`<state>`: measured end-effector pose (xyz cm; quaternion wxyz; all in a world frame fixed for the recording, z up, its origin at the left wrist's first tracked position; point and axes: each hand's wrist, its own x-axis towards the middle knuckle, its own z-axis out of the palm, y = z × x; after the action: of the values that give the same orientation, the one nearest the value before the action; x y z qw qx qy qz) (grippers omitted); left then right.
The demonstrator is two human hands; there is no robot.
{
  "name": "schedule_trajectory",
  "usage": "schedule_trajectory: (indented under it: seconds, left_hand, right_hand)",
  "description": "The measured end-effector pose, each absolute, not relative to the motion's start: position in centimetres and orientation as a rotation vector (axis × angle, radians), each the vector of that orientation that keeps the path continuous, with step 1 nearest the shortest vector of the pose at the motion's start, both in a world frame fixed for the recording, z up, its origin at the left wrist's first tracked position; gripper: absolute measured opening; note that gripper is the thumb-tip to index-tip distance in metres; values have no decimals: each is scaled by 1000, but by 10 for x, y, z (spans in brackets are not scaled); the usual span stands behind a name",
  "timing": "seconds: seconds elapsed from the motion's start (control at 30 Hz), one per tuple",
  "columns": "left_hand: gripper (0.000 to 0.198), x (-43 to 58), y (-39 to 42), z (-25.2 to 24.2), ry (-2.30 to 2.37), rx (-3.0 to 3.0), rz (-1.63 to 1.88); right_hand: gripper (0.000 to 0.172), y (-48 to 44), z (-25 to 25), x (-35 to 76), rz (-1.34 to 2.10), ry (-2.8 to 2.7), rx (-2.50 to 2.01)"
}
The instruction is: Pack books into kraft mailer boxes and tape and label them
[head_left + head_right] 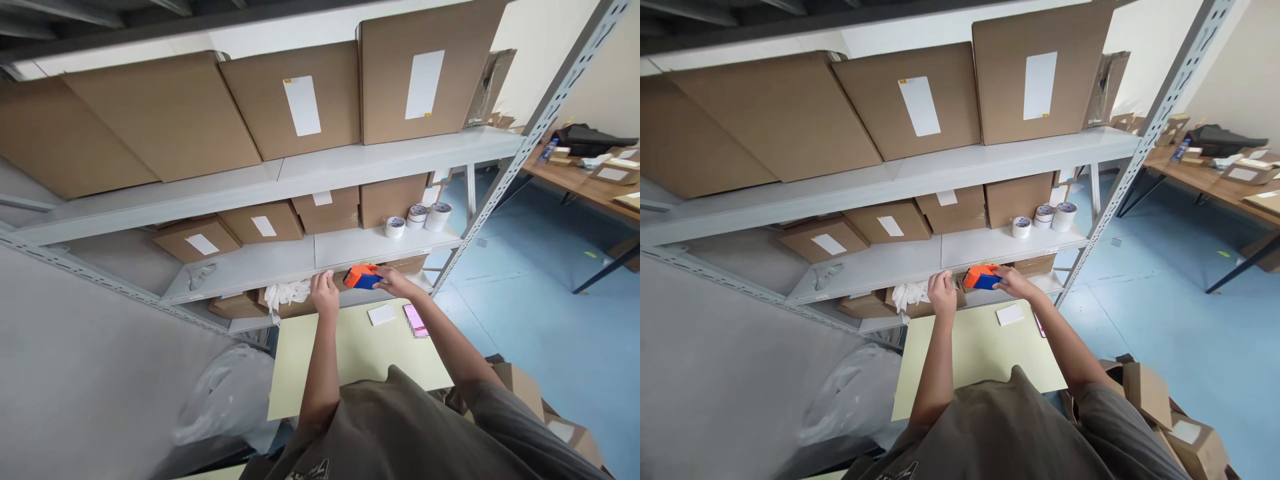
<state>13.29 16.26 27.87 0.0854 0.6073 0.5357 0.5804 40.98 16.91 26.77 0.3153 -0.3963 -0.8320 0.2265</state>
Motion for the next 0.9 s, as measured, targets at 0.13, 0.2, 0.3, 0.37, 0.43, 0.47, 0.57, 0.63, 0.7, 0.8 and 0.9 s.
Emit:
schedule_trajectory:
  seconds: [0.13, 0.2, 0.3, 0.37, 0.43, 0.47, 0.57, 0.63, 0.7, 0.8, 0.9]
  left_hand:
    - [31, 125, 165, 280, 1623, 1798, 1725]
    - [31, 119, 166, 282, 1587, 1820, 1657]
    - [31, 112, 166, 276, 1539, 1863, 1512]
    - [48, 109, 163, 267, 1560, 1791, 1459]
    - [74, 103, 158, 257, 1608, 1641, 1463]
    - [81, 99, 155, 253, 1631, 1575, 1472]
    - [86, 81, 142, 247, 1660, 1515, 1468]
    - [81, 69, 131, 247, 1666, 1526, 1457]
    - [74, 60, 120, 248, 1687, 1533, 1460]
    - [64, 53, 104, 245, 1727, 1525, 1443]
    - [59, 50, 89, 239, 1747, 1490, 1416]
  right_hand:
    - [25, 175, 259, 412, 583, -2210, -1036]
    - [25, 181, 255, 414, 545, -2206, -1077]
    - [34, 197, 250, 413, 428, -2173, -1157]
    - [42, 214, 247, 411, 336, -2175, -1235]
    - [46, 234, 244, 411, 252, -2200, -1330]
    - [46, 244, 242, 412, 218, -2213, -1375]
    - [44, 278, 240, 419, 168, -2213, -1468]
    - [44, 297, 240, 423, 162, -2205, -1526]
    - [45, 310, 241, 424, 170, -2232, -1624]
    - [50, 316, 240, 420, 197, -2308, -1780]
    - [60, 309, 230, 415, 146, -2283, -1855]
